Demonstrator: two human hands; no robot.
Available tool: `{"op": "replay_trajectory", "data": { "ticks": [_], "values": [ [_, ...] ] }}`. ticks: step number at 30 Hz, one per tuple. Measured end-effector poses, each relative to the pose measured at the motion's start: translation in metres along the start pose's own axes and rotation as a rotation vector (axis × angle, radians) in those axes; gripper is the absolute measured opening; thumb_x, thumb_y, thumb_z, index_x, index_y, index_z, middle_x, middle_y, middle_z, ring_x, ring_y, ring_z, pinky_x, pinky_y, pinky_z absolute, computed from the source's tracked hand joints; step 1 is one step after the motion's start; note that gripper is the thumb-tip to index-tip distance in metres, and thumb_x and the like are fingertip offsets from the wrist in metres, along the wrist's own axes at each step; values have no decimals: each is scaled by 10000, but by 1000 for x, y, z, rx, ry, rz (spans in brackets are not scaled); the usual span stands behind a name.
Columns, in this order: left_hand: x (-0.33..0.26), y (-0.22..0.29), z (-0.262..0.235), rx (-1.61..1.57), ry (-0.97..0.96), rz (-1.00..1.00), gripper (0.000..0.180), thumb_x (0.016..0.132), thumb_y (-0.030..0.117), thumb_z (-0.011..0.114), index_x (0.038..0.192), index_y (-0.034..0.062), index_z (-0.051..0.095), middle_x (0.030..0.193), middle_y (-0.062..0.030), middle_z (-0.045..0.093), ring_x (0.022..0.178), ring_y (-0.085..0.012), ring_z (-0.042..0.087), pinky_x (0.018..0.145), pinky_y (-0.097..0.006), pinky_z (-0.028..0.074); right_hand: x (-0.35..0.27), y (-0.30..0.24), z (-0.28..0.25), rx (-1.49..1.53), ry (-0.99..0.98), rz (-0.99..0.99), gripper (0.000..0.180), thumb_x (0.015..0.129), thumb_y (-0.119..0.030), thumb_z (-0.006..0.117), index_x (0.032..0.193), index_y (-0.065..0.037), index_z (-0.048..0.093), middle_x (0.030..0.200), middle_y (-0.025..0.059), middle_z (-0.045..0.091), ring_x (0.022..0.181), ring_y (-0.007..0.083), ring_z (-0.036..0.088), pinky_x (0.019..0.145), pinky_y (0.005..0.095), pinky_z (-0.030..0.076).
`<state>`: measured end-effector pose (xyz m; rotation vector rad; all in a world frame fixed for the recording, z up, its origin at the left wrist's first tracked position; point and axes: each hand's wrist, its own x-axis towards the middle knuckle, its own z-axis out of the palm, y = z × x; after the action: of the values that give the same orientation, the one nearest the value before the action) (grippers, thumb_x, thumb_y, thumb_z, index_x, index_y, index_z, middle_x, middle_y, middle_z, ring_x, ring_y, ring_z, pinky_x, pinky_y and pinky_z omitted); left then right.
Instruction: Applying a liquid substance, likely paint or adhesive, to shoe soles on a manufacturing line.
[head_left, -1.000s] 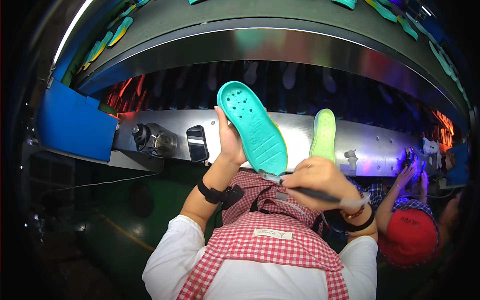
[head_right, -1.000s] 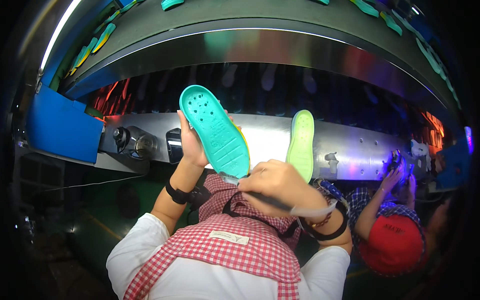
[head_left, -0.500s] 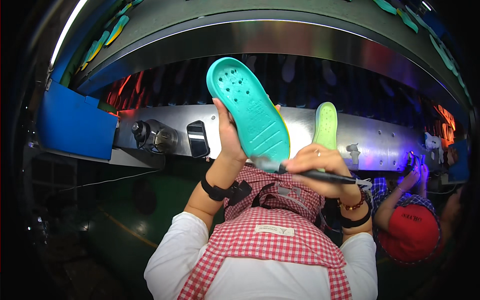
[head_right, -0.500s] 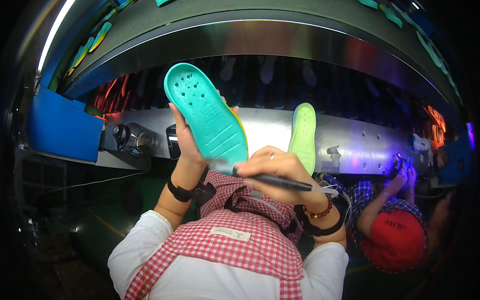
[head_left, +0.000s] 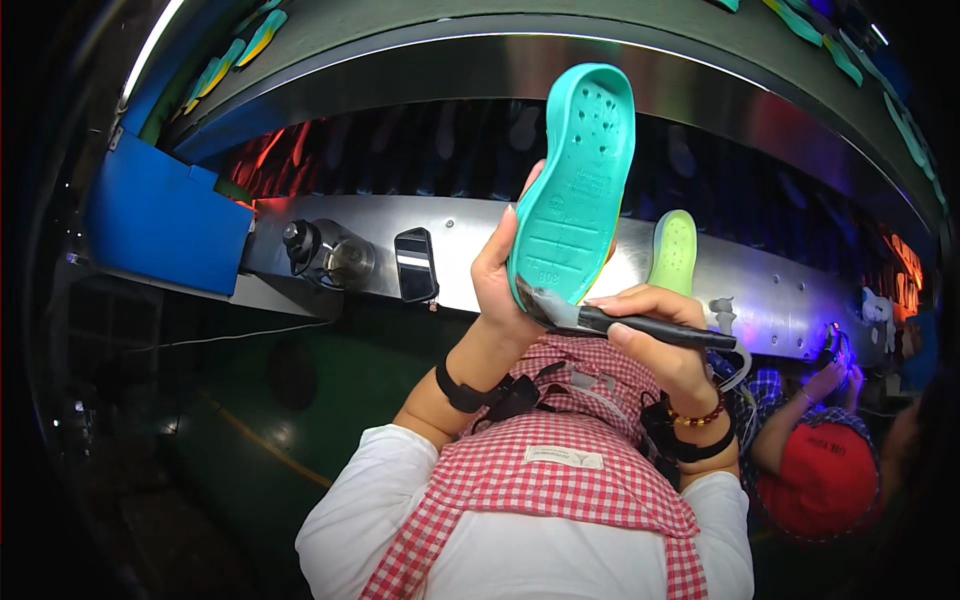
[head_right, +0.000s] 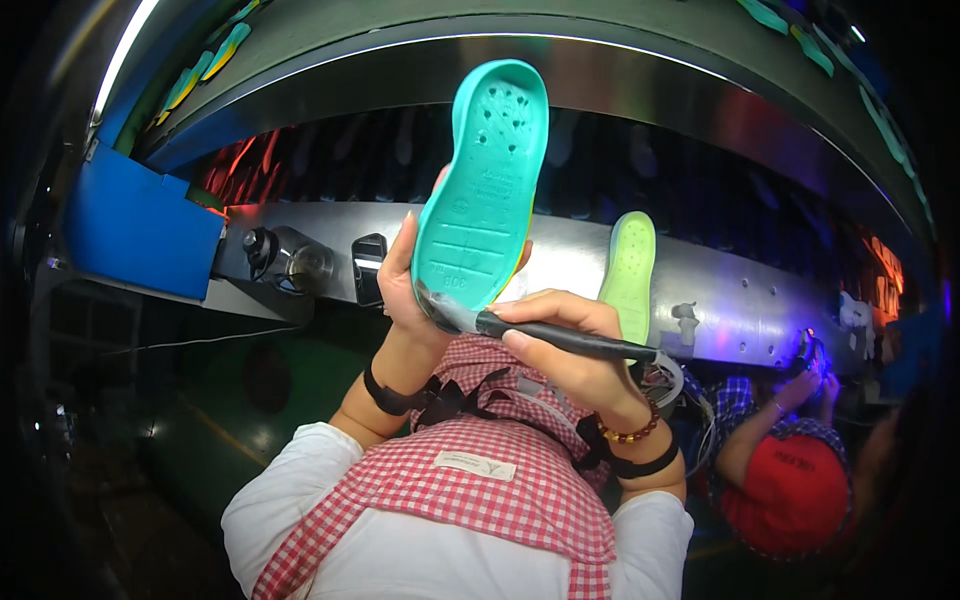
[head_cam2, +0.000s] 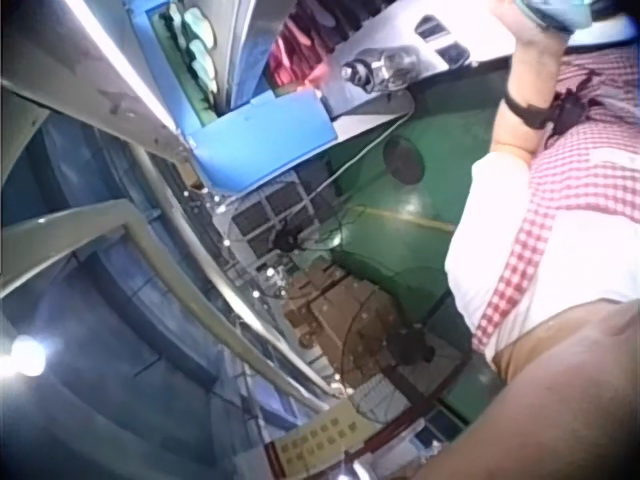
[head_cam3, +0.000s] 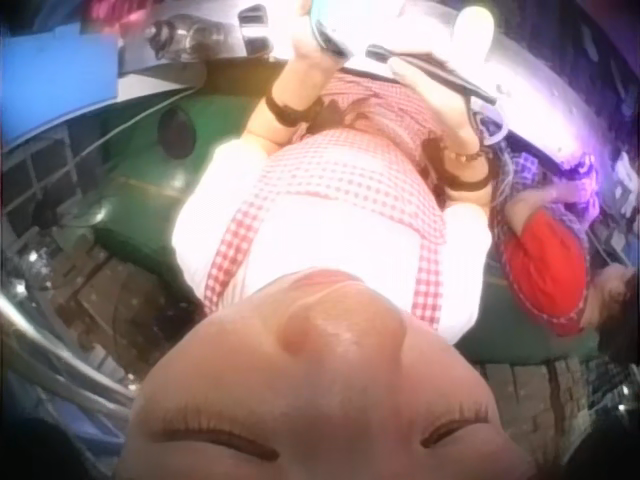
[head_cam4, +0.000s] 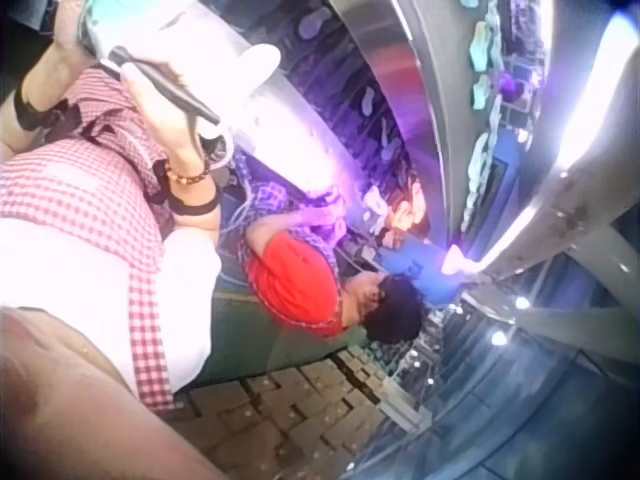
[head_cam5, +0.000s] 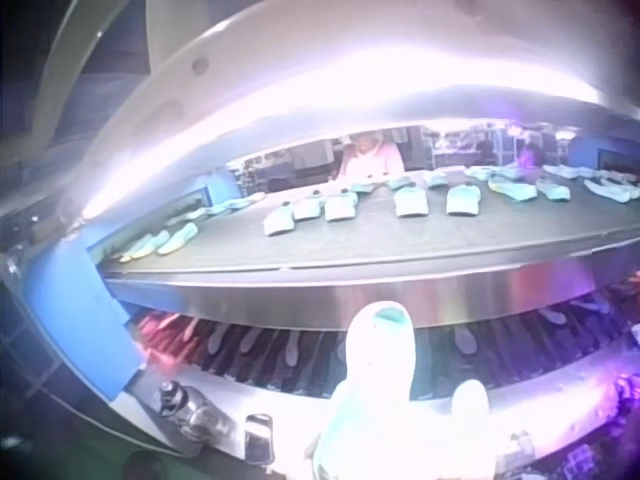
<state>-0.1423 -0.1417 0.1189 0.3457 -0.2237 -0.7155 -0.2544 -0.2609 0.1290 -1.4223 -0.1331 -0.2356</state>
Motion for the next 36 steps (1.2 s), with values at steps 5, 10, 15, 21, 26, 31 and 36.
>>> {"op": "replay_trajectory", "data": {
  "ticks": [5, 10, 15, 21, 26, 31, 36],
  "values": [
    [8, -2, -1, -73, 12, 94, 510, 881, 364, 329, 1336, 134, 310, 1334, -156, 356, 1190, -366, 377, 955, -538, 312, 13, -3, 2, -135, 65, -88, 191, 741, 27, 602, 932, 25, 609, 922, 123, 630, 845, 162, 596, 761, 267, 468],
    [8, 8, -11, -62, 27, 36, 499, 860, 361, 379, 1307, 139, 368, 1320, -156, 377, 1170, -373, 399, 950, -571, 298, 22, -25, -8, -154, 42, -94, 196, 716, 28, 618, 911, 7, 624, 913, 142, 631, 845, 202, 613, 750, 282, 476],
    [9, 15, -13, 25, -68, 63, 472, 880, 274, 368, 1326, 125, 320, 1322, -141, 375, 1177, -320, 411, 980, -508, 312, 33, -25, -17, -242, -151, -201, 175, 701, 28, 630, 875, 9, 630, 862, 132, 646, 786, 204, 624, 711, 276, 485],
    [13, 22, -11, -157, 30, -173, 548, 874, 390, 326, 1270, 16, 387, 1279, -212, 401, 1161, -388, 404, 971, -577, 262, 20, -31, -3, -374, -365, -189, 191, 699, -1, 652, 887, 12, 624, 860, 140, 643, 782, 212, 635, 685, 286, 498],
    [15, 31, -10, -144, -138, -367, 448, 892, 248, 353, 1277, 19, 369, 1242, -175, 453, 1075, -302, 512, 905, -438, 424, 28, -33, -19, -434, -253, -253, 195, 676, -2, 672, 869, -11, 641, 877, 152, 648, 844, 255, 637, 760, 312, 496],
    [10, 45, -2, 195, -66, -563, 468, 860, 212, 427, 1253, -39, 377, 1198, -188, 484, 1065, -281, 518, 927, -391, 403, 29, -42, -27, -508, -524, -163, 191, 695, -1, 654, 883, -29, 641, 896, 129, 650, 844, 249, 636, 745, 314, 494],
    [9, 47, 4, 594, -49, -618, 476, 842, 242, 502, 1204, -58, 431, 1137, -172, 527, 991, -211, 551, 879, -329, 433, 24, -41, -34, -715, -683, -116, 182, 719, -24, 630, 900, -37, 639, 931, 134, 643, 836, 256, 637, 718, 321, 500]
  ]
}}
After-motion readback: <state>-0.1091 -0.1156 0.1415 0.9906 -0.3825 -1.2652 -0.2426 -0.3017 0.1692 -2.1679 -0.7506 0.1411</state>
